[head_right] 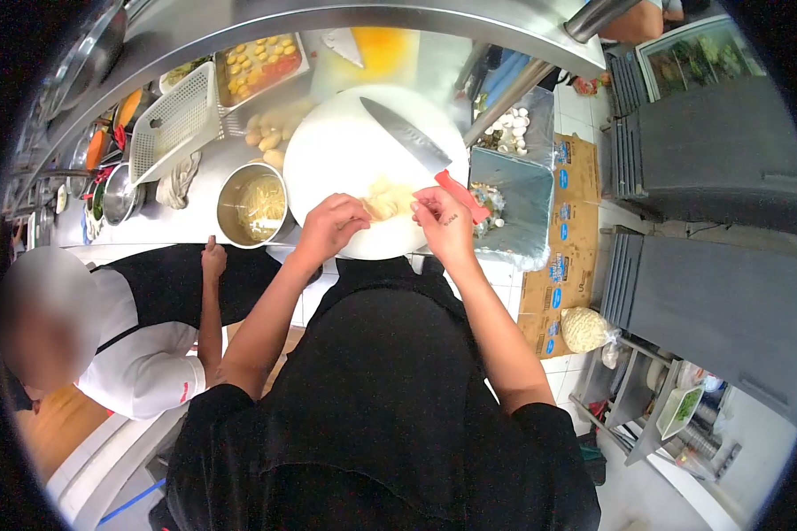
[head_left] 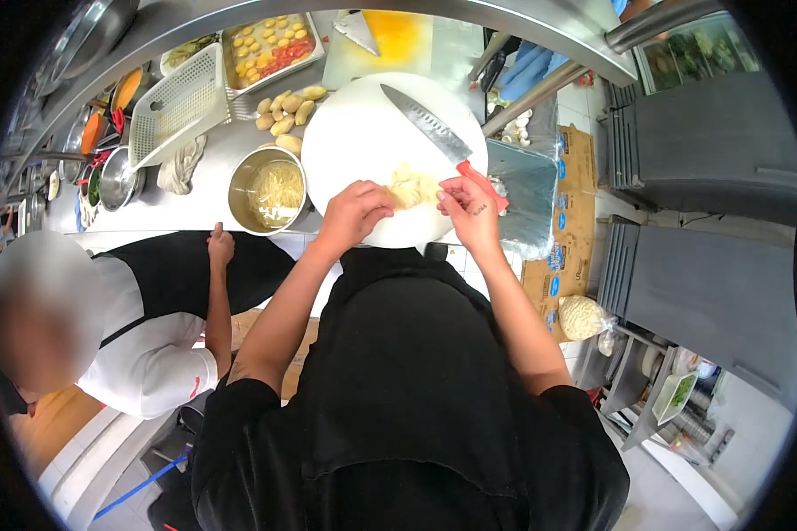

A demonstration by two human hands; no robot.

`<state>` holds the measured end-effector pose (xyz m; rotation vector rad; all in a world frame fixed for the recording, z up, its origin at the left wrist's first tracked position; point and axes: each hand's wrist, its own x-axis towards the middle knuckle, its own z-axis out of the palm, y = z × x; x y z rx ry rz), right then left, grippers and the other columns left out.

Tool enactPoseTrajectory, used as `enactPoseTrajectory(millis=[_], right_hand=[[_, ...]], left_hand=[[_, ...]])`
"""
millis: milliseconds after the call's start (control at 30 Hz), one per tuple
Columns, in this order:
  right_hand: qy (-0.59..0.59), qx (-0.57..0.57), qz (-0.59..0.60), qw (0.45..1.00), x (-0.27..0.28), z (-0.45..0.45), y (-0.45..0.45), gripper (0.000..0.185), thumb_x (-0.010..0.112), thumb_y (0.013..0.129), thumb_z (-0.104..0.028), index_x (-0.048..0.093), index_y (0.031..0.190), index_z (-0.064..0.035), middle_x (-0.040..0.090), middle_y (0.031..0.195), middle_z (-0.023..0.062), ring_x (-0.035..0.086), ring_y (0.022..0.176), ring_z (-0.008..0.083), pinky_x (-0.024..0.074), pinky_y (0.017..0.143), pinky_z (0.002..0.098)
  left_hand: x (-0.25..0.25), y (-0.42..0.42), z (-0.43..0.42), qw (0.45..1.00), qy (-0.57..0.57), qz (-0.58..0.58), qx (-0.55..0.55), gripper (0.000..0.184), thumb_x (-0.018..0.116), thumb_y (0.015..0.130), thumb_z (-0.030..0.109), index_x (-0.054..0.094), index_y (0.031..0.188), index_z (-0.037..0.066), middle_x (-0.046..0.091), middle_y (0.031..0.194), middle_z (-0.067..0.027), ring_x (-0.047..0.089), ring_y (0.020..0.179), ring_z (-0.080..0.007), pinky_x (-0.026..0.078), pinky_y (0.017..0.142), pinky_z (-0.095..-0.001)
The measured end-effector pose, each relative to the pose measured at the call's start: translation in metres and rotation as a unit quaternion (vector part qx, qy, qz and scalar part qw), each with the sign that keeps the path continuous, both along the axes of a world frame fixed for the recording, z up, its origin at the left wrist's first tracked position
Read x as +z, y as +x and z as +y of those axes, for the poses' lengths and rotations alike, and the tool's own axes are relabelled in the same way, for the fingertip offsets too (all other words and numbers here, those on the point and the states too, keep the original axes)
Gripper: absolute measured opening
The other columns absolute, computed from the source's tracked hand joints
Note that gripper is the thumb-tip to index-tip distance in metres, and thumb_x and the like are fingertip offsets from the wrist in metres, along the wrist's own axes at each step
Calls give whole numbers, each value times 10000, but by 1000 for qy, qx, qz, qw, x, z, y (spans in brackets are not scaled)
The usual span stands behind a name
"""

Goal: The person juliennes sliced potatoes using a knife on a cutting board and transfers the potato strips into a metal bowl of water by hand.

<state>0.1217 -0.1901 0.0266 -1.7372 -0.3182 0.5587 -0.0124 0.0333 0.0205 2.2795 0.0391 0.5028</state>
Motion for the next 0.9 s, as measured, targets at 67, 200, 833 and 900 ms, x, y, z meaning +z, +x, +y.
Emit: enactPoseTrajectory(millis=[67, 200, 833, 900], right_hand=[[1, 10, 11, 1000, -2, 0, 3, 130, 753, 1019, -40, 731, 1131, 22, 781, 922, 78, 752, 784, 121, 599, 720, 277], [-11, 23, 32, 999, -7, -1, 4, 119, 758, 1014, -34, 735, 1118, 20, 776, 883, 66, 742, 763, 110, 595, 701, 268], [-1, 49, -48, 998, -9, 26, -22, 135, 758, 1014, -5, 725, 1141, 28, 766, 955, 68, 715, 776, 102, 594, 716, 267], [0, 34, -75, 997, -9, 28, -23, 135, 761, 997, 5, 731, 1126, 27, 766, 951, 88, 727, 764, 127, 590, 707, 283]], left_hand=[[1, -1, 5, 997, -49, 54, -19, 183, 867, 841, 114, 812, 1013, 144, 744, 961, -31, 723, 932, -268, 595, 797, -380], [16, 12, 6, 994, -30, 104, -30, 179, 865, 846, 120, 805, 1013, 135, 736, 968, -35, 720, 956, -271, 595, 812, -385], [18, -1, 20, 996, 44, 45, -65, 155, 873, 811, 107, 779, 934, 97, 756, 968, -45, 716, 949, -291, 586, 819, -408], [19, 4, 21, 997, 31, 43, -62, 144, 861, 821, 101, 775, 936, 109, 746, 948, -42, 710, 930, -294, 581, 805, -412]])
